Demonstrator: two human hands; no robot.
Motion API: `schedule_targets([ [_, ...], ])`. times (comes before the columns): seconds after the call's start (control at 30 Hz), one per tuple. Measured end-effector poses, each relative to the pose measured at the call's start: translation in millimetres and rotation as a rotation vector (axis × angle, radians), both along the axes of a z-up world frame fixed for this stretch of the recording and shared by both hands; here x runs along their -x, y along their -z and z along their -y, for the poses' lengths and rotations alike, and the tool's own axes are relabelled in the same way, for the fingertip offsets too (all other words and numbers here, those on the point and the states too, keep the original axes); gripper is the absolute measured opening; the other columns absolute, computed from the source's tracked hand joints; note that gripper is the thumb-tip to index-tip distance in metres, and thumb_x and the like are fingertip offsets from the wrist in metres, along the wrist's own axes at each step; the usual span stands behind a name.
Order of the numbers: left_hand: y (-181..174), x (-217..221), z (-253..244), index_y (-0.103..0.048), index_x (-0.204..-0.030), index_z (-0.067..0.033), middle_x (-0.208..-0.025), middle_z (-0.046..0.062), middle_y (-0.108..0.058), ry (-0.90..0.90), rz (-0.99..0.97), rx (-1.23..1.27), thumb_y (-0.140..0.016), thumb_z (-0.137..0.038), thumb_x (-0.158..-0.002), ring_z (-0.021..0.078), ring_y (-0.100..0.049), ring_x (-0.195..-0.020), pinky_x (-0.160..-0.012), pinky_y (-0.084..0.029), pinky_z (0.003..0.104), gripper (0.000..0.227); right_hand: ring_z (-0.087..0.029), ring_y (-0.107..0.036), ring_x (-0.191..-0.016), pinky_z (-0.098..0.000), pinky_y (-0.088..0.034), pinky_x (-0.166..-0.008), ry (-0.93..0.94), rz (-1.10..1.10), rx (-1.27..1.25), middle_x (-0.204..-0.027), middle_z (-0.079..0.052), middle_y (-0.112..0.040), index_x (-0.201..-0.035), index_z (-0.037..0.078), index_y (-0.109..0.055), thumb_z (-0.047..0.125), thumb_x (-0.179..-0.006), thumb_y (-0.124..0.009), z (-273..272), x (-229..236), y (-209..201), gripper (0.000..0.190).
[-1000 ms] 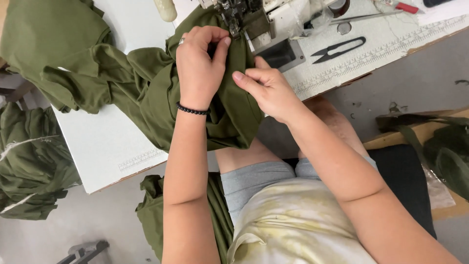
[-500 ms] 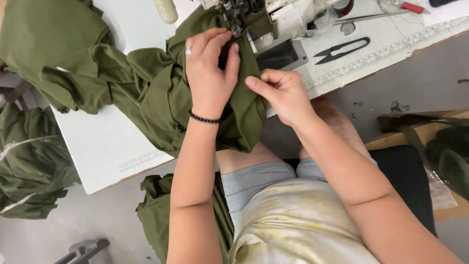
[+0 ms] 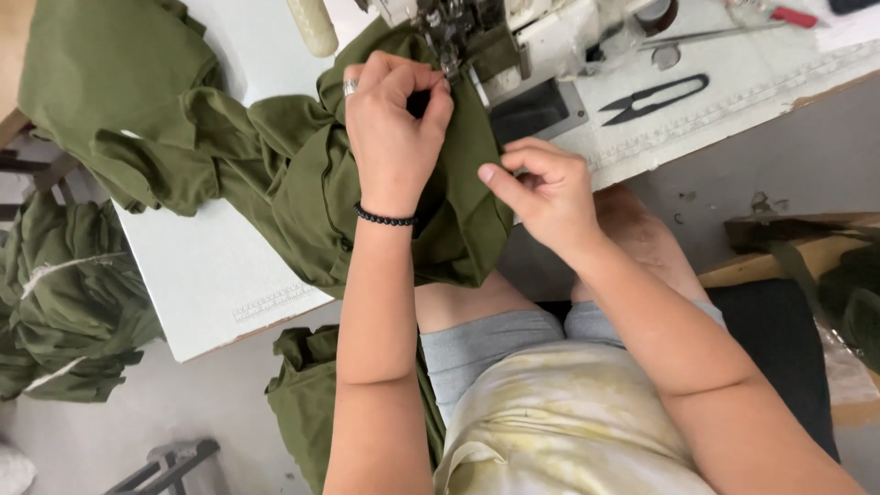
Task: A person is seen handling, unfolding, and organizing olive green fabric pieces on a sewing table.
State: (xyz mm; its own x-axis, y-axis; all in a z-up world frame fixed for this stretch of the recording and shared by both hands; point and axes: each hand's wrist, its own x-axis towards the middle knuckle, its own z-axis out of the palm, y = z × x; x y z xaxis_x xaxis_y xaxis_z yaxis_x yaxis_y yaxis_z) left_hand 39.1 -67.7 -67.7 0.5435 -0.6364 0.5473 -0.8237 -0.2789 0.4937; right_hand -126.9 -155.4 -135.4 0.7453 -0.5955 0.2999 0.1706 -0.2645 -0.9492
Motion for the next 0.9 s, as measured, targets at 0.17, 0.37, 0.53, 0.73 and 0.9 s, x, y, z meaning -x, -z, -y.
schedule_targets([
  [0.17,-2,0,3,-0.068,-0.079,-0.0095,-0.089,0.001,-0.063,0.004,0.015,0.042,-0.071,-0.002,-0.089,0.0210,-0.049,-0.079,-0.075,-0.042,0.033,0.012,-0.011,-0.053,-0.074,-0.0186,-0.042,-0.056,-0.036,-0.023,-0.106,-0.086,-0.005,-0.062,-0.082,0.001,-0.067,0.007,-0.099,-0.076,5,-4,-1,0.021],
  [0.37,3,-27,8,-0.067,-0.079,-0.0098,-0.086,0.004,-0.060,0.068,0.066,0.062,-0.071,-0.001,-0.087,0.0233,-0.056,-0.077,-0.082,-0.040,0.038,0.012,-0.014,-0.060,-0.078,-0.0183,-0.050,-0.059,0.019,0.048,0.010,-0.093,-0.011,-0.066,-0.089,-0.002,-0.071,0.007,-0.095,-0.083,5,-14,-8,0.016],
  [0.53,6,-36,8,-0.069,-0.078,-0.0103,-0.087,0.000,-0.061,0.065,-0.017,0.039,-0.075,-0.002,-0.089,0.0184,-0.064,-0.080,-0.104,-0.039,0.042,0.015,-0.015,-0.064,-0.076,-0.0203,-0.055,-0.062,0.051,0.052,0.070,-0.096,-0.014,-0.070,-0.089,-0.002,-0.074,0.009,-0.096,-0.081,1,-8,-12,0.014],
  [0.73,10,-39,4,-0.066,-0.079,-0.0086,-0.088,0.003,-0.060,0.103,0.024,0.053,-0.074,-0.002,-0.090,0.0211,-0.060,-0.076,-0.079,-0.044,0.038,0.015,-0.004,-0.048,-0.067,-0.0200,-0.040,-0.062,-0.029,-0.082,-0.324,-0.071,0.005,-0.058,-0.072,0.010,-0.061,0.008,-0.097,-0.079,4,-11,2,0.031],
  [0.9,16,-45,10,-0.068,-0.078,-0.0126,-0.091,-0.001,-0.063,0.037,0.031,0.058,-0.078,-0.005,-0.085,0.0162,-0.056,-0.065,-0.057,-0.044,0.033,0.014,-0.003,-0.037,-0.061,-0.0202,-0.035,-0.061,-0.001,-0.007,-0.479,-0.063,0.006,-0.043,-0.065,0.017,-0.042,-0.004,-0.088,-0.077,6,-23,3,0.047],
])
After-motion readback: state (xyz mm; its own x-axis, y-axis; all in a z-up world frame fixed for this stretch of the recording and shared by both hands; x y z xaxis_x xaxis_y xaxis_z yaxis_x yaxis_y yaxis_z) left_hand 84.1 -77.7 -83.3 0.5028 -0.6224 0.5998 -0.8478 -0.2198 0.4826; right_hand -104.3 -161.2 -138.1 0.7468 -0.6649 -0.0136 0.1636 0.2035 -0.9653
